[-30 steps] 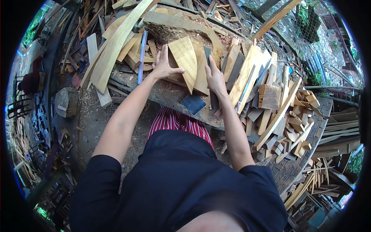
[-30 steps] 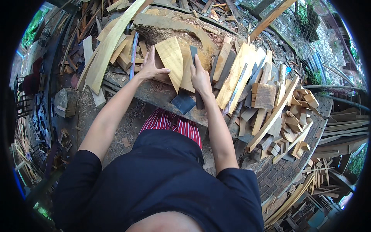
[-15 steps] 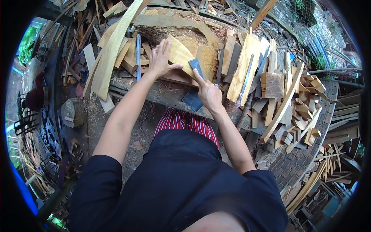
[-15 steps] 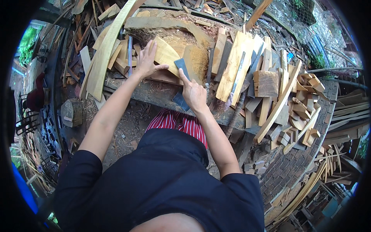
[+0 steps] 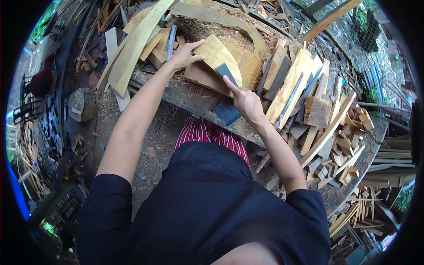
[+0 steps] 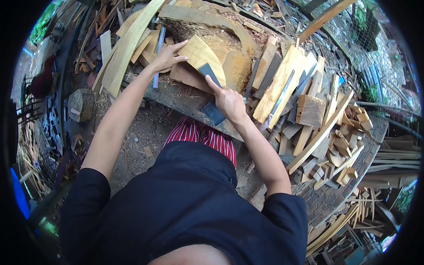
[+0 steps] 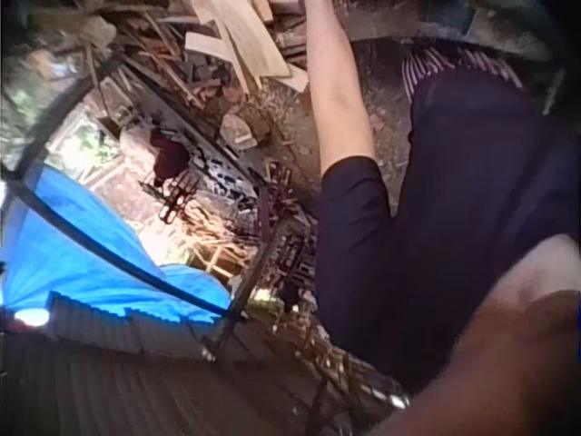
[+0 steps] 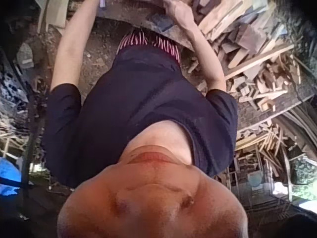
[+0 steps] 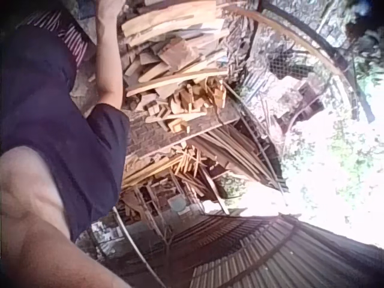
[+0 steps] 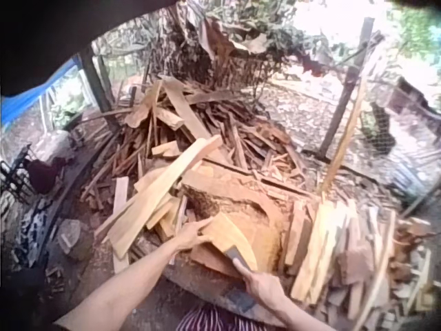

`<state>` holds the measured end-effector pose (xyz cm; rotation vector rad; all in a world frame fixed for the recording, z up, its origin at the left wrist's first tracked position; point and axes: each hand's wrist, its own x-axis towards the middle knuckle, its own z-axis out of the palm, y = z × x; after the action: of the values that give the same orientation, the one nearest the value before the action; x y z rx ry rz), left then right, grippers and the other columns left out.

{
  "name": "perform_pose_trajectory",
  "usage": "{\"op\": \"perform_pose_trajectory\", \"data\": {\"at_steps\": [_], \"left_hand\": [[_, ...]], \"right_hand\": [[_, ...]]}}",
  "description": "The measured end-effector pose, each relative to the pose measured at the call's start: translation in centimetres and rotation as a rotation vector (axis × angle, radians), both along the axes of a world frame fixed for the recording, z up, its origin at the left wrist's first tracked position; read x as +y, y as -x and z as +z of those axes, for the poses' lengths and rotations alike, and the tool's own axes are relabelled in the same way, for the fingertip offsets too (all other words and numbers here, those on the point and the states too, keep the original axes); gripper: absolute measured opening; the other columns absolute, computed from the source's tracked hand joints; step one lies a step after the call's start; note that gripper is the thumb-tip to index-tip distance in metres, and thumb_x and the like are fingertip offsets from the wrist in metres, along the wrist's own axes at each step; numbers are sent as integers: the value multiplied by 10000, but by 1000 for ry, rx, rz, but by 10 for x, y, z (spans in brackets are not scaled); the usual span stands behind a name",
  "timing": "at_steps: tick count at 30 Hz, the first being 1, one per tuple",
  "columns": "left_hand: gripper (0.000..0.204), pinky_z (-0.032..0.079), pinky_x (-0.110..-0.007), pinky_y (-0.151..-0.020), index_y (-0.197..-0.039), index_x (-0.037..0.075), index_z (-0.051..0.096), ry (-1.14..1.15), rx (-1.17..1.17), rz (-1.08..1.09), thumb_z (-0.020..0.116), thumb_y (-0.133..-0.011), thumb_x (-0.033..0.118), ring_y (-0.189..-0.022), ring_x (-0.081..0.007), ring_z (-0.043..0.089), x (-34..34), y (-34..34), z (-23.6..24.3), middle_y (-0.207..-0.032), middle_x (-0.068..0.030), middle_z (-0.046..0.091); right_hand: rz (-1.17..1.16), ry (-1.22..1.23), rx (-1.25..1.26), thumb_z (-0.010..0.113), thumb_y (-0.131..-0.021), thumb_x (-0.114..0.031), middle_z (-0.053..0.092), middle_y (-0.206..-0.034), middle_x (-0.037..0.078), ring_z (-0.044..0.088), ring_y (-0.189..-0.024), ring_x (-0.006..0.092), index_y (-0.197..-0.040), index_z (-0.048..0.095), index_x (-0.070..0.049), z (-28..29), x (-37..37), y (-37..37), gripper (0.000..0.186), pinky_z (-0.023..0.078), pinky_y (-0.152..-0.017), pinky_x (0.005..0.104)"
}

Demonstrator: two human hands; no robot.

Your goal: Manually shape a small piece of wood using a rasp or file.

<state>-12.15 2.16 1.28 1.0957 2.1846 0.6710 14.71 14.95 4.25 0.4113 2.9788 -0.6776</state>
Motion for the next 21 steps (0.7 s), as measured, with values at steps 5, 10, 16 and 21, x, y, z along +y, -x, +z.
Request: {"op": "perform_pose_trajectory", "data": {"at_steps": [5,10,16,21], "left_hand": [[758,453,-324,-984,-1452,49,417,-206,-80,128,780,-804,197,-1177,-219,594,-15,8,-44,-1287,-158,623],[674,451,-303,-1002,-1379,20,510,-86,-208,268,787,-767,74,-1171,-194,591,3,-2,-22,-1277,-122,631],[655,460,-319,-979,-1306,64,597,-141,-303,348,839,-699,120,-1139,-226,628,-7,14,-55,-1253,-130,652],[666,438,-311,-999,-1384,71,519,-168,-326,319,777,-771,86,-1150,-193,602,-5,7,-47,-1280,-115,638]], "right_hand": [[55,3,-44,461,-890,-61,645,-755,220,671,-666,373,-1461,402,-290,14,-3,-8,617,550,-617,486],[76,1,-119,494,-938,-109,620,-737,218,659,-653,389,-1468,395,-304,14,17,-52,573,536,-619,491],[147,13,-97,498,-942,-116,604,-753,218,652,-641,386,-1470,395,-298,14,21,-53,568,527,-609,485],[189,9,-155,483,-919,-78,613,-739,213,650,-625,371,-1483,368,-292,14,35,-59,614,535,-601,484]]}}
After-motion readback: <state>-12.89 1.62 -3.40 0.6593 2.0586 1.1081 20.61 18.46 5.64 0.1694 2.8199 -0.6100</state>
